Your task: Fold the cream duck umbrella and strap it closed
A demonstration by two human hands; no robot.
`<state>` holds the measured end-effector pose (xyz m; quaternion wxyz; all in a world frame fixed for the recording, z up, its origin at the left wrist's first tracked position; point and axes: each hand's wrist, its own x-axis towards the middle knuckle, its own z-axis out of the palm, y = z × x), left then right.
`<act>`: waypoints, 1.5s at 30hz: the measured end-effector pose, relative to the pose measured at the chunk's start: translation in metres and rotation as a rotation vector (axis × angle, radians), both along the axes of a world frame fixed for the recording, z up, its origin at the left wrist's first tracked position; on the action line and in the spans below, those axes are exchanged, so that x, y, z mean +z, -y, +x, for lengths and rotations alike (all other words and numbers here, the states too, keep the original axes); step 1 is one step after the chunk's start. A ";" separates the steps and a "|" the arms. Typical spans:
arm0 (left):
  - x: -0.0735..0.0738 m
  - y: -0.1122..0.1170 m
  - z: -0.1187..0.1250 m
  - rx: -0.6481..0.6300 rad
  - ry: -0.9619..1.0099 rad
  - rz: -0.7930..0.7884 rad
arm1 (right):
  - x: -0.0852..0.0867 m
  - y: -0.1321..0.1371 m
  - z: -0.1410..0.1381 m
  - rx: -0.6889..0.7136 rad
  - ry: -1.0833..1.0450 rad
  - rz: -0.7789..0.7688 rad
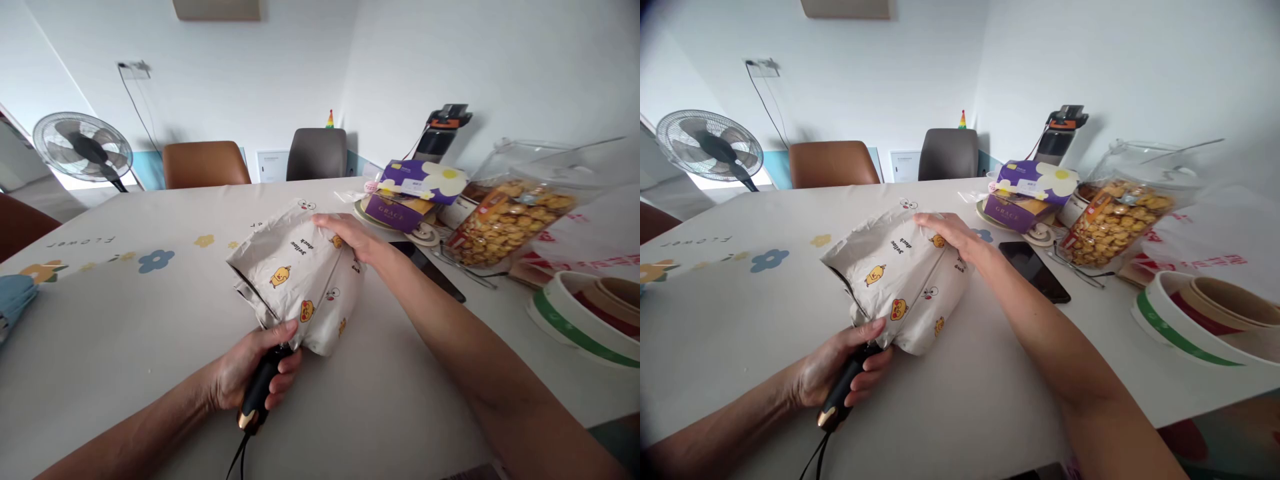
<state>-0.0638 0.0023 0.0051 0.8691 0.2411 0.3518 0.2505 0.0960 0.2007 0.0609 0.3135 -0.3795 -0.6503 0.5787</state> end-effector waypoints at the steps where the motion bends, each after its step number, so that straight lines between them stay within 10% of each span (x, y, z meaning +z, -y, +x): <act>1: 0.000 0.000 0.001 -0.005 -0.010 0.006 | 0.000 0.000 -0.001 0.001 -0.016 0.000; 11: 0.005 0.002 0.010 0.174 0.114 0.075 | 0.010 0.000 -0.002 -0.101 -0.033 0.129; 26: 0.020 0.001 -0.010 0.001 0.203 0.214 | 0.026 0.004 -0.002 -0.155 0.013 0.236; 33: 0.022 0.005 0.014 0.296 -0.293 0.167 | 0.024 0.014 -0.012 -0.212 0.222 0.382; 41: 0.016 0.010 0.025 0.499 -0.342 0.064 | 0.013 0.010 -0.013 -0.152 0.265 0.325; 45: 0.010 0.002 0.016 0.605 -0.062 -0.019 | 0.008 -0.003 -0.009 -0.118 0.206 0.230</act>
